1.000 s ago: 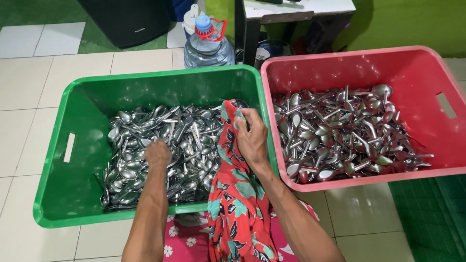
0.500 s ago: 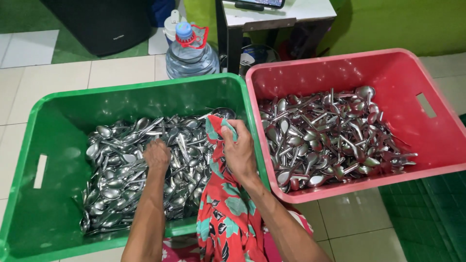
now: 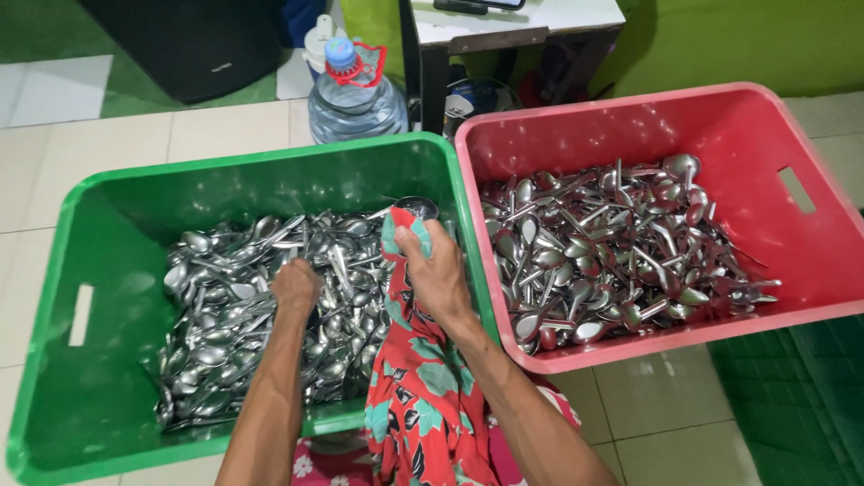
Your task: Polish stainless steel spoons individually using a patterned cloth and transfer them between storage bins.
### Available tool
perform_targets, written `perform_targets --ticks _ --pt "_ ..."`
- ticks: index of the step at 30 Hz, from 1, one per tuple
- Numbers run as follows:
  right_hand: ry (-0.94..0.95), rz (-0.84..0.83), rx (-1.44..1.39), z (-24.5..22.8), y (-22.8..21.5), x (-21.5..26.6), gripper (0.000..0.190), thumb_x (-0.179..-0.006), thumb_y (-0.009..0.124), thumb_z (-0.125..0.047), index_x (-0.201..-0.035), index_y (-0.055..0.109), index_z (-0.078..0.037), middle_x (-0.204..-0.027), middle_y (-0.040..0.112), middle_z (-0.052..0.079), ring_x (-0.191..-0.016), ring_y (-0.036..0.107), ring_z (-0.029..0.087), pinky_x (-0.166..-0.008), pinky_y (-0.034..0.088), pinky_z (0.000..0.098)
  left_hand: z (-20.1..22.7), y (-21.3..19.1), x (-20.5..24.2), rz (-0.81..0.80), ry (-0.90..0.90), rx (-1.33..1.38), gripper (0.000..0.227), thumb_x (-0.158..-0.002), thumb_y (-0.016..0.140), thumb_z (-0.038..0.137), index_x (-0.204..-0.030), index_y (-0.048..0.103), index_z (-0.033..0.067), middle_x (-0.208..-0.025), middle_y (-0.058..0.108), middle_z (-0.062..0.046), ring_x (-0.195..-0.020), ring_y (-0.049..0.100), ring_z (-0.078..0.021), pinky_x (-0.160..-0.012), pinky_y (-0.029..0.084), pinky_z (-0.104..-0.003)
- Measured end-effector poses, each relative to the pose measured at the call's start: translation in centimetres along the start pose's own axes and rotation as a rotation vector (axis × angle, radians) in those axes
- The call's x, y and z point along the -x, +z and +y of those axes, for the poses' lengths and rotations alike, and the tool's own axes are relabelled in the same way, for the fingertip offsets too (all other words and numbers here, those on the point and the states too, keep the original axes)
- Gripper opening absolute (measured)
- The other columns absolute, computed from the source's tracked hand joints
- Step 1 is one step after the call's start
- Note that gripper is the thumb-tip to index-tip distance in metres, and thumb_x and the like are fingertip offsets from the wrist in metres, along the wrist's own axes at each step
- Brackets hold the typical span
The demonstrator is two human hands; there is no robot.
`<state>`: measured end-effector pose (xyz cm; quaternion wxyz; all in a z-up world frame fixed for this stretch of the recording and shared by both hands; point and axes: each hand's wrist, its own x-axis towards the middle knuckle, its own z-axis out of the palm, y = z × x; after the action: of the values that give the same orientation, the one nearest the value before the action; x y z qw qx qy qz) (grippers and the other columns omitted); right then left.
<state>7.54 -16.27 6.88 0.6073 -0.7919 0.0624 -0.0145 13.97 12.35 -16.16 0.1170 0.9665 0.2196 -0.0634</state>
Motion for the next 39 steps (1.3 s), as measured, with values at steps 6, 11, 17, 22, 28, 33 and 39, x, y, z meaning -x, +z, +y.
perform_targets --ticks 6,11,17,22,28,33,39 --pt "-0.033 0.001 -0.035 0.4 0.2 -0.1 0.031 -0.098 0.06 -0.034 -0.101 0.064 -0.003 -0.092 0.068 0.024 -0.095 0.067 0.039 -0.082 0.047 0.0506 4.1 -7.3 7.2 -0.182 -0.111 0.304 0.032 -0.09 0.051 0.018 -0.091 0.074 -0.0055 -0.092 0.073 -0.032 -0.096 0.072 -0.0486 -0.078 0.057 -0.056" --pt "-0.05 0.0 0.032 1.7 -0.9 -0.7 0.03 -0.1 0.056 -0.033 -0.102 0.062 -0.004 -0.082 0.065 0.024 -0.076 0.064 0.038 -0.073 0.047 0.0491 8.2 -12.7 16.0 -0.035 0.098 0.605 0.04 -0.099 0.04 0.022 -0.113 0.064 -0.008 -0.104 0.068 -0.039 -0.107 0.062 -0.057 -0.091 0.046 -0.065" --pt "-0.082 -0.161 0.033 -1.3 -1.8 2.6 0.04 -0.102 0.04 -0.03 -0.119 0.068 -0.006 -0.086 0.067 0.016 -0.07 0.071 0.028 -0.071 0.056 0.043 9.1 -12.2 19.5 0.128 0.208 0.709 0.034 -0.104 0.037 0.02 -0.099 0.065 0.0017 -0.09 0.069 -0.033 -0.095 0.064 -0.0569 -0.082 0.047 -0.063" --pt "-0.555 -0.106 0.212 5.3 1.6 -0.9 0.031 -0.098 0.053 -0.008 -0.125 0.066 0.001 -0.106 0.062 0.022 -0.1 0.067 0.044 -0.087 0.055 0.0474 7.9 -8.9 17.6 0.145 0.237 0.683 0.034 -0.107 0.033 0.022 -0.094 0.063 0.0101 -0.067 0.068 -0.017 -0.065 0.069 -0.0336 -0.067 0.053 -0.044" --pt "-0.741 -0.035 0.49 6.7 3.7 -1.3 0.014 -0.09 0.066 -0.003 -0.104 0.063 -0.006 -0.094 0.056 0.011 -0.079 0.069 0.039 -0.066 0.06 0.0463 8.9 -9.4 18.5 0.129 0.349 0.641 0.034 -0.109 0.035 0.022 -0.092 0.059 0.0067 -0.063 0.064 -0.019 -0.061 0.067 -0.036 -0.06 0.049 -0.044" --pt "-0.789 -0.203 0.542 6.8 4.9 -0.2 0.005 -0.092 0.059 -0.004 -0.096 0.059 -0.007 -0.093 0.058 0.011 -0.065 0.071 0.037 -0.053 0.06 0.0444 8.9 -9.7 18.5 0.137 0.354 0.632 0.035 -0.11 0.033 0.026 -0.091 0.055 0.0077 -0.064 0.065 -0.024 -0.064 0.069 -0.0418 -0.064 0.05 -0.048" --pt "-0.686 -0.075 0.521 6.9 3.9 -2.1 0.005 -0.092 0.057 -0.005 -0.095 0.053 -0.005 -0.089 0.053 0.011 -0.066 0.069 0.041 -0.05 0.055 0.0473 9.3 -9.7 18.8 0.158 0.388 0.63 0.032 -0.109 0.035 0.024 -0.091 0.057 0.0094 -0.065 0.067 -0.024 -0.067 0.071 -0.0443 -0.064 0.051 -0.05"
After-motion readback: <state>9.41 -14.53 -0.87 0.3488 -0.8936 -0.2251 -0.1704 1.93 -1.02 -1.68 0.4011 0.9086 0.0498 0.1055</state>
